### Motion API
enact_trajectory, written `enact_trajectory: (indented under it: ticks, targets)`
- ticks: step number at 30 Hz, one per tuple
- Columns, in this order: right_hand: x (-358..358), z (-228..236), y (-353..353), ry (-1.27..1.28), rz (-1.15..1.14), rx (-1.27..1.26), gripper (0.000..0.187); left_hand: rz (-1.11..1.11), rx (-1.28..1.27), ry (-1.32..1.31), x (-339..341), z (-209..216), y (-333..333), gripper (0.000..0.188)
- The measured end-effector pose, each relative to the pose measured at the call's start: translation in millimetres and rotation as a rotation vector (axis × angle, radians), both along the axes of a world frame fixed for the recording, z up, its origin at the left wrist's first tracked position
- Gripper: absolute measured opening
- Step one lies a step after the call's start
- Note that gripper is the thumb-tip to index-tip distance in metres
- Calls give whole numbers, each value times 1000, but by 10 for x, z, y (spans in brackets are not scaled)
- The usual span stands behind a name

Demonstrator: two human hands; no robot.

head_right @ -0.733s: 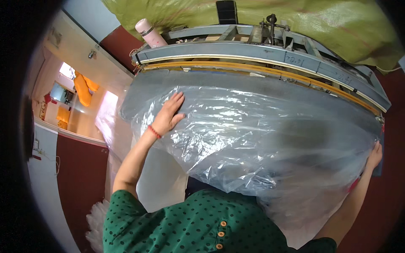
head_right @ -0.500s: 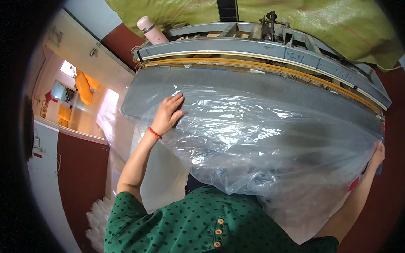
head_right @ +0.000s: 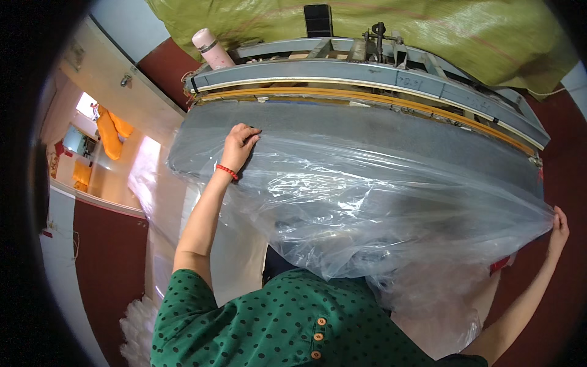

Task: The recorder is using a heat sealer to seal large plastic sheets or bags.

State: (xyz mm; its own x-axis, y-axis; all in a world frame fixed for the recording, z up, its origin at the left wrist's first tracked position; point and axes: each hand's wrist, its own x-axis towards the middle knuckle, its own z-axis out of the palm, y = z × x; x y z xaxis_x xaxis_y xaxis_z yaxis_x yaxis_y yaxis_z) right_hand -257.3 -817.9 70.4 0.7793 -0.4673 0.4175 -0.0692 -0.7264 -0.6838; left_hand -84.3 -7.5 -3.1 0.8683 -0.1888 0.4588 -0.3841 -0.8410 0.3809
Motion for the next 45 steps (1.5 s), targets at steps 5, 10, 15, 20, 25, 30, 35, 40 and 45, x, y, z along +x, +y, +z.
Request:
enact_trajectory:
  ticks: [5,10,15,20,25,30,35,40,45]
  targets:
    - [37,-223,-377,111,-15,-398,16,-73,57,-94,50,3,7,3]
    - [353,-339,-188,73,-124,-108,23,-23,39,-231,81,208,-15,6]
    - [1054,-264,343,-123,-122,626,28,304,-1123,69,406,459,65,16]
    - [1652,-647,926,133,-488,-289,31,482,-143,-194,952,-149,504,21]
    - [2088,-956,892,-240,-312,145,29,442,-476,-141,1397,-421,836,21]
    - [2322,-1085,863,-343,-281,255,27,346,-796,-123,1643,-462,940,18]
    - [2360,-1063,817,-341,-517,16,14,361,-784,-174,1605,-398,881,21]
    - [2312,-994,734,-523,-421,644,14,405,-1083,-143,1583,-410,1073,23]
    - [2335,-978,640,-479,-584,440,18,325,-1067,-19,1493,-309,907,8]
